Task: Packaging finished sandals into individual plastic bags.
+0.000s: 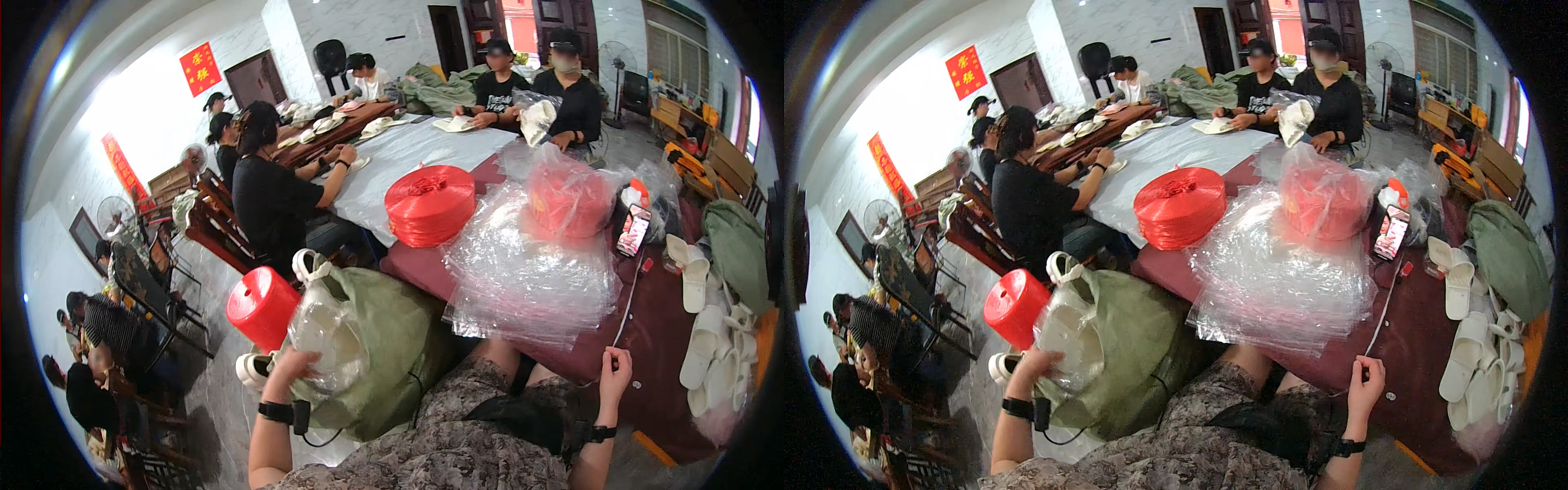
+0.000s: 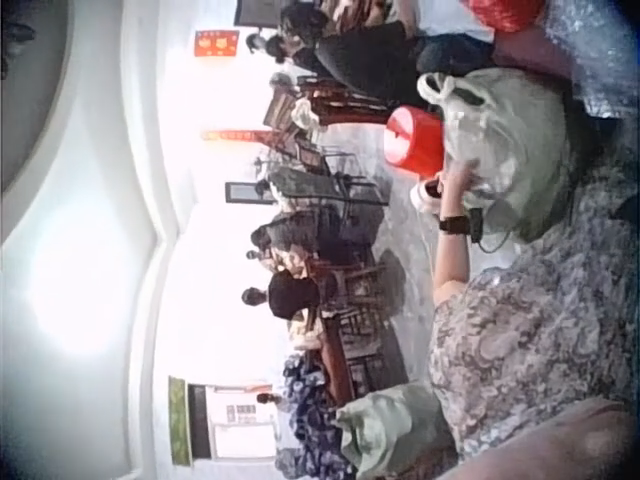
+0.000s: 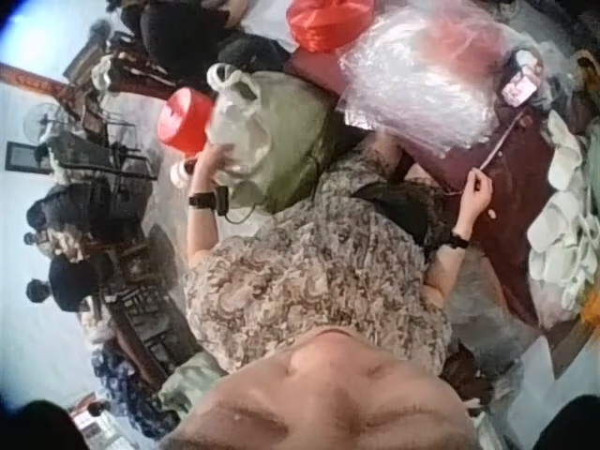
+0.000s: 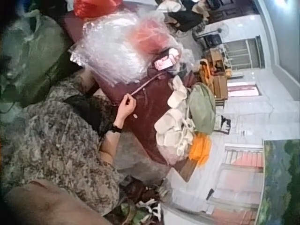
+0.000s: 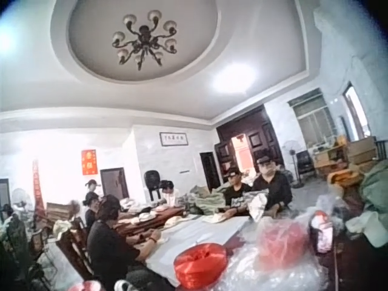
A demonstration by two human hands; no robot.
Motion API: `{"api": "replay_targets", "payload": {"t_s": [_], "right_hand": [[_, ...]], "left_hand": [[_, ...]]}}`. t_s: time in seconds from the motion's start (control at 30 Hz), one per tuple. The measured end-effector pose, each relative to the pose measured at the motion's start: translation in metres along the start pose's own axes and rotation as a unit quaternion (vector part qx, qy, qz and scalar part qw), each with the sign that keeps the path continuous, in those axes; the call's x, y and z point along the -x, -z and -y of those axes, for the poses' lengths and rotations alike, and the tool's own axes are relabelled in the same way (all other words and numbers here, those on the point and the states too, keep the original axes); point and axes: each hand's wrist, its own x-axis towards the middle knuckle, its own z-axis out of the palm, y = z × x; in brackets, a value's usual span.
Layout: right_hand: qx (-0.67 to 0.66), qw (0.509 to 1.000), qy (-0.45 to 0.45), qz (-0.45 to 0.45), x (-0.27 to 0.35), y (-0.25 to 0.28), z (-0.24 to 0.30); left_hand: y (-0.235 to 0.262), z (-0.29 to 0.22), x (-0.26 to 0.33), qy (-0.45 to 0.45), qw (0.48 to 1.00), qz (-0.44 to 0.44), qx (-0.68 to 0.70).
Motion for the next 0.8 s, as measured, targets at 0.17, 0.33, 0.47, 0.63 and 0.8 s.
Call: {"api": "replay_targets", "payload": {"t_s": [0.17, 0.33, 0.47, 0.63, 0.8], "right_hand": [[-0.02, 1.0, -0.023, 0.005, 0.004, 0.008, 0.004], [0.006, 1.0, 0.01, -0.001, 0.004, -0.002, 0.009], [-0.007, 0.999, 0.006, -0.033, -0.004, -0.008, 0.034], [-0.262, 0.933, -0.007, 0.247, -0.003, -0.073, 0.159], [-0.109, 0.855, 0.239, 0.447, 0.039, -0.163, 0.272]], "left_hand": [[-0.04, 0.009, -0.028, -0.009, 0.999, 0.04, 0.004], [-0.018, 0.043, -0.091, -0.023, 1.0, 0.013, -0.008], [-0.027, 0.033, -0.087, -0.004, 0.996, 0.025, -0.086], [-0.042, 0.055, -0.06, -0.1, 0.972, -0.051, -0.206], [-0.061, 0.026, -0.033, -0.156, 0.943, -0.057, -0.288]]}}
